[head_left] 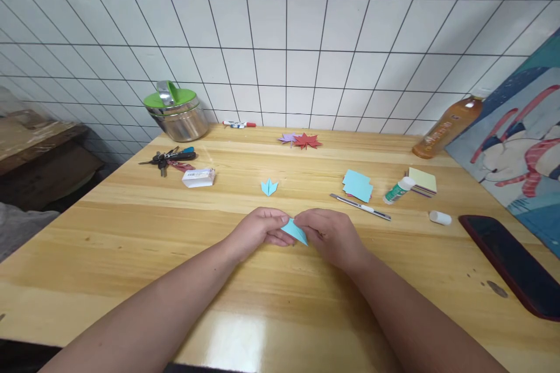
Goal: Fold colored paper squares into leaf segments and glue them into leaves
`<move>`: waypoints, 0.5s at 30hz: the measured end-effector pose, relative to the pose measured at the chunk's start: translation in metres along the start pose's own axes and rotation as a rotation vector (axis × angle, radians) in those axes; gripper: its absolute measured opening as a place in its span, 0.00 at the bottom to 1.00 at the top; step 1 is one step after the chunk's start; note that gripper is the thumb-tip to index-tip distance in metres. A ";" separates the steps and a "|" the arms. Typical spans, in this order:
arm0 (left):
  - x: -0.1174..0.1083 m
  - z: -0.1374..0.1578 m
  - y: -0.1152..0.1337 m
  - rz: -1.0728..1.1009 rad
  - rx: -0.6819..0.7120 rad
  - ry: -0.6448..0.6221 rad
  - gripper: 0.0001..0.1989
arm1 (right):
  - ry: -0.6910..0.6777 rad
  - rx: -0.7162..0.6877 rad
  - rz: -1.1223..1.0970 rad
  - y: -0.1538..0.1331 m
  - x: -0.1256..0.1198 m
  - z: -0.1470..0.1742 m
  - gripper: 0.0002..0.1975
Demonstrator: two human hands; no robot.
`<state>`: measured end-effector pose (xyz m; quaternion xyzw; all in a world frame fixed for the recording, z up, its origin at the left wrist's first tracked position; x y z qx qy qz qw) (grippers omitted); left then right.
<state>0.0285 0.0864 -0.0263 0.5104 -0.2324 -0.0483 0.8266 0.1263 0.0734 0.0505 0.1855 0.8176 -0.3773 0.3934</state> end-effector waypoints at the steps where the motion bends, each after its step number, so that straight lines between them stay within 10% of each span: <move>1: -0.001 0.000 0.000 0.007 -0.009 0.003 0.16 | -0.003 -0.005 0.001 0.000 0.001 0.000 0.13; 15: 0.000 0.000 -0.002 -0.100 -0.044 0.048 0.16 | -0.111 -0.067 0.129 -0.006 0.011 0.001 0.14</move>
Point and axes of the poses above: each hand's wrist, its own z-axis away from the middle knuckle, its own x-axis out of the palm, y = z × x, the point moved 10 cm from there along -z, towards the middle knuckle, and after that the axes turned 5 degrees about z, right-handed, at the moved point
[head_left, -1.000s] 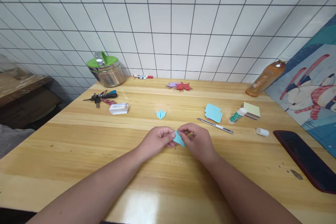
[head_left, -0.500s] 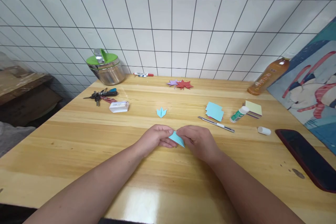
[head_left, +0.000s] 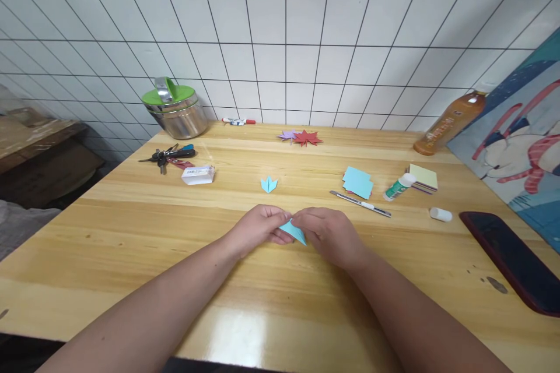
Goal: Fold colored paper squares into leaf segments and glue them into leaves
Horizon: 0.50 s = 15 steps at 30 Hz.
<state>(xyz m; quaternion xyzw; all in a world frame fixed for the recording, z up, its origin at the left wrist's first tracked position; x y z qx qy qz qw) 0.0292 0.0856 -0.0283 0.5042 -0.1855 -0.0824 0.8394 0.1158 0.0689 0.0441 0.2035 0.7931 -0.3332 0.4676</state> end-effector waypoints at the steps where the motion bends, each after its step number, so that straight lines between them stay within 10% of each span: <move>1: 0.000 0.000 0.000 -0.007 0.001 0.003 0.16 | -0.012 0.000 -0.004 0.000 0.000 0.000 0.14; 6: -0.005 -0.001 0.007 -0.077 0.081 0.043 0.16 | -0.031 0.014 -0.126 -0.001 -0.004 -0.002 0.15; 10: -0.007 0.001 0.024 -0.314 0.251 0.077 0.16 | 0.113 0.296 -0.415 0.027 -0.009 0.000 0.12; 15: -0.001 0.006 0.035 -0.576 0.381 0.113 0.17 | -0.023 0.547 -0.648 0.040 0.023 0.005 0.11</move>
Point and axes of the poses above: each hand's wrist, its own z-axis away from the middle knuckle, its own x-axis out of the palm, y = z × x, the point moved 10 cm from there along -z, towards the middle knuckle, and after that the axes turned 5 degrees about z, right-handed, at the moved point
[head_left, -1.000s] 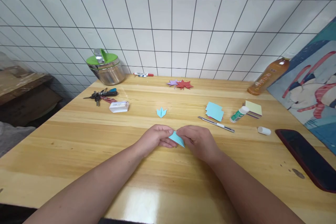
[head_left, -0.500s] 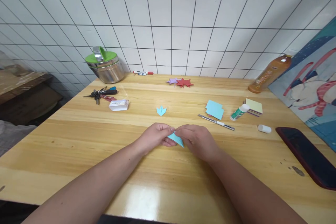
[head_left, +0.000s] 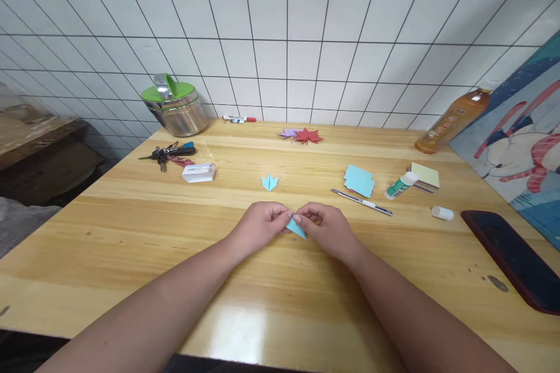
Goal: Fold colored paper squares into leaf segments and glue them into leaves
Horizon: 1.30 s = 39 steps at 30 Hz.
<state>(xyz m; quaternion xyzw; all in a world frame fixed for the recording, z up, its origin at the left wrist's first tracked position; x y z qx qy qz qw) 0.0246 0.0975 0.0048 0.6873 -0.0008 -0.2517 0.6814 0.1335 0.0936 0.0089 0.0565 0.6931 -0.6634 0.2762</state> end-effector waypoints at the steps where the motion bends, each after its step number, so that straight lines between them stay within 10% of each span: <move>1: 0.000 0.001 0.002 -0.042 0.018 0.003 0.17 | 0.008 0.025 -0.016 0.003 0.000 -0.001 0.10; 13: 0.005 0.002 0.009 -0.234 0.083 -0.005 0.16 | -0.089 0.207 -0.366 0.027 0.009 -0.001 0.13; 39: 0.005 0.003 0.017 -0.256 0.147 -0.105 0.12 | 0.019 0.042 0.158 0.004 -0.008 0.000 0.08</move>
Point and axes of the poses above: each hand's wrist, its own z-axis away from the middle knuckle, its own x-axis out of the palm, y = z × x, the point moved 10 cm from there along -z, towards the middle knuckle, and after that the axes turned 5 degrees about z, right-handed, at the moved point
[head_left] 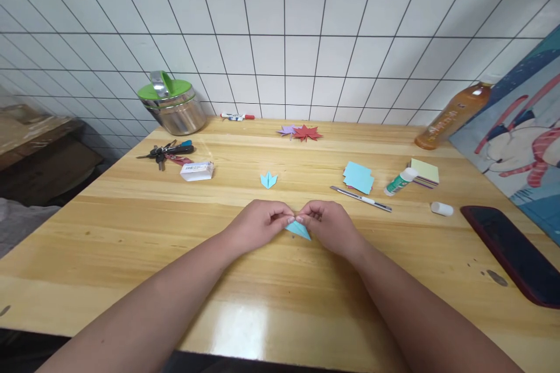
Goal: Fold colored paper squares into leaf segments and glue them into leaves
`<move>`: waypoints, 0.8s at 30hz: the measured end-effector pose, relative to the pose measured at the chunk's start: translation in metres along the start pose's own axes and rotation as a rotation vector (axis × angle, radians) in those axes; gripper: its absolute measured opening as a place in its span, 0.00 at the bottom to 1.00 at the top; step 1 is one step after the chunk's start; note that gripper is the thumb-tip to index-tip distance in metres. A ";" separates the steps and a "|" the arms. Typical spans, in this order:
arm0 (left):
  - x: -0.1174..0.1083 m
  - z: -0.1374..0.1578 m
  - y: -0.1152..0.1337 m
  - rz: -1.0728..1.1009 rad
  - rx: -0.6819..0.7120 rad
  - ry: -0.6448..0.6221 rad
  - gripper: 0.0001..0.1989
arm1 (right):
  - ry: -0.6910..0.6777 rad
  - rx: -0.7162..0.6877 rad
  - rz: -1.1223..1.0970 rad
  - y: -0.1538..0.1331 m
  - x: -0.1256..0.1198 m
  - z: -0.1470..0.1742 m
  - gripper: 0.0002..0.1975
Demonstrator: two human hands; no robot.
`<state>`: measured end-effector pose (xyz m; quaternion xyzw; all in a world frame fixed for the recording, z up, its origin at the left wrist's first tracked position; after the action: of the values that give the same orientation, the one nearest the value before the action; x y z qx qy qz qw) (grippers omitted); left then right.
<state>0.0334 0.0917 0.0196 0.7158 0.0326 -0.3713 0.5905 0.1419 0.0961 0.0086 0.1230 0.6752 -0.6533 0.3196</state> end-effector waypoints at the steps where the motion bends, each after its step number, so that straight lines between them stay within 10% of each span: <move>1: -0.002 0.000 -0.001 -0.003 -0.007 0.023 0.12 | 0.013 0.000 -0.012 0.000 0.000 0.000 0.09; 24: -0.009 -0.001 -0.023 0.318 -0.169 0.169 0.12 | 0.002 0.103 -0.368 0.013 0.008 -0.004 0.10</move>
<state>0.0164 0.1024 0.0060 0.6885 -0.0005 -0.2081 0.6948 0.1424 0.0992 -0.0066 0.0146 0.6522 -0.7344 0.1873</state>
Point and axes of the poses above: each hand's wrist, its own z-axis away from the middle knuckle, its own x-axis out of the palm, y = z × x, the point moved 10 cm from there along -z, towards the middle knuckle, and after that the axes turned 5 degrees about z, right-handed, at the moved point
